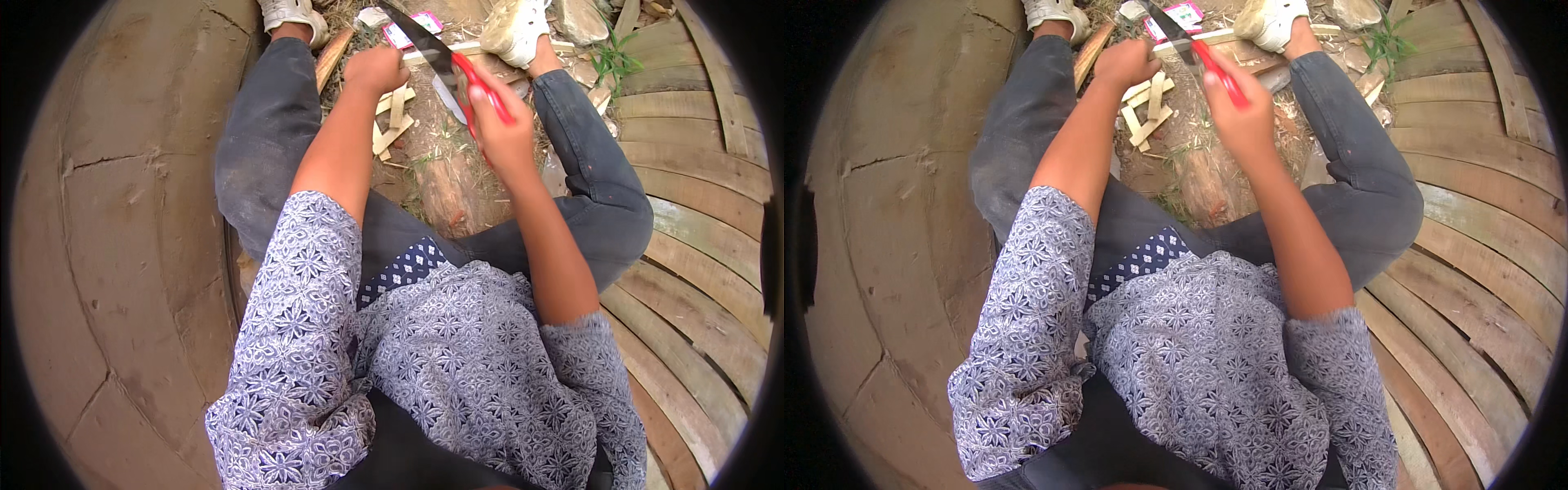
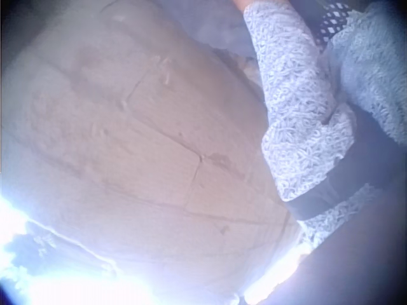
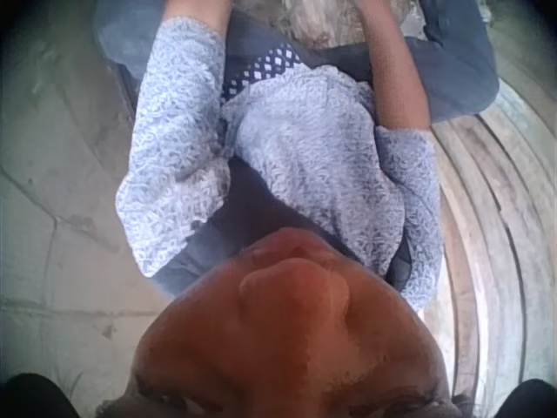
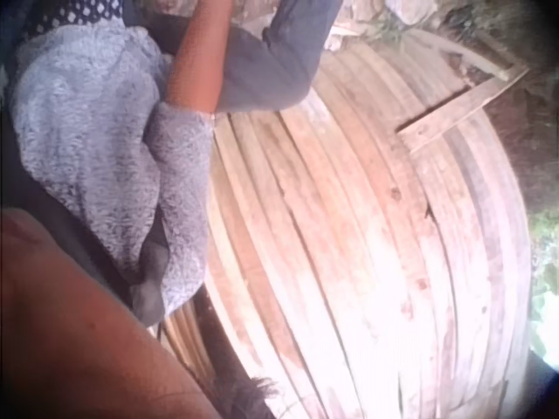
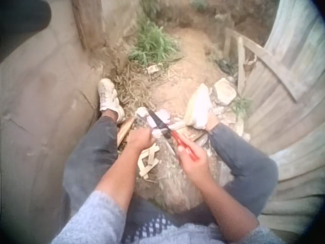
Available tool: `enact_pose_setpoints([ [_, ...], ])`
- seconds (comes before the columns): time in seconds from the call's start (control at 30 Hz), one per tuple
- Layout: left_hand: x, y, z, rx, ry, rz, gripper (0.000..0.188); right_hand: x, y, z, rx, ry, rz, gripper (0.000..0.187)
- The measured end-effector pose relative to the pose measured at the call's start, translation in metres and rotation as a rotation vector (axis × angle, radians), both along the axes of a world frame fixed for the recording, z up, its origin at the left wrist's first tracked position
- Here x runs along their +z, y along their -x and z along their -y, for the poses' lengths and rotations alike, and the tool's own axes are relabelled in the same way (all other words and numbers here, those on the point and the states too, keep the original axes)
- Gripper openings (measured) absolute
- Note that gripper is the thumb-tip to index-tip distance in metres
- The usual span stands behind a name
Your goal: The person sits on the ground and uses a red-handled hand saw to cut a small piece of wood held between their feet. They repeatedly saw through the wood, producing small cut pieces and sawdust.
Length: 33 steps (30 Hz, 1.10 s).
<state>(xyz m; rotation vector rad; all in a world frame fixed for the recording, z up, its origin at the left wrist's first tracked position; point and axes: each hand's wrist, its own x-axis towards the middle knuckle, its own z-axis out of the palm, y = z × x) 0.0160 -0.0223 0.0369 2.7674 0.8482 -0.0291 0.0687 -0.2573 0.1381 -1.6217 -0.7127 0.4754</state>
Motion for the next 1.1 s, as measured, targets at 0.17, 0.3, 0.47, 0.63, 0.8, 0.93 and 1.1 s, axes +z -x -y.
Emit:
enact_pose_setpoints([
  [0.17, 0.007, 0.004, 0.000, -0.013, 0.053, -0.042, 0.034, -0.011, 0.019, -0.011, -0.016, 0.017, 0.094, 0.041],
  [0.3, 0.012, 0.008, 0.001, -0.014, 0.036, -0.068, 0.034, 0.011, 0.048, 0.051, 0.032, 0.053, 0.184, 0.043],
  [0.47, 0.009, 0.009, 0.003, -0.012, 0.034, -0.034, 0.035, 0.027, 0.063, 0.081, 0.030, 0.075, 0.071, 0.043],
  [0.63, 0.013, 0.007, 0.006, -0.009, 0.029, -0.044, 0.036, 0.014, 0.033, 0.013, 0.012, 0.013, 0.082, 0.041],
  [0.8, 0.009, 0.007, 0.000, 0.004, 0.035, -0.073, 0.035, 0.003, 0.034, 0.013, 0.006, -0.020, 0.058, 0.041],
  [0.93, 0.010, 0.007, 0.004, -0.001, 0.027, -0.034, 0.034, 0.007, 0.037, 0.034, 0.031, 0.057, 0.217, 0.042],
  [1.1, 0.007, 0.010, 0.003, 0.001, 0.019, -0.024, 0.033, 0.026, 0.053, 0.077, 0.024, 0.132, 0.101, 0.043],
])
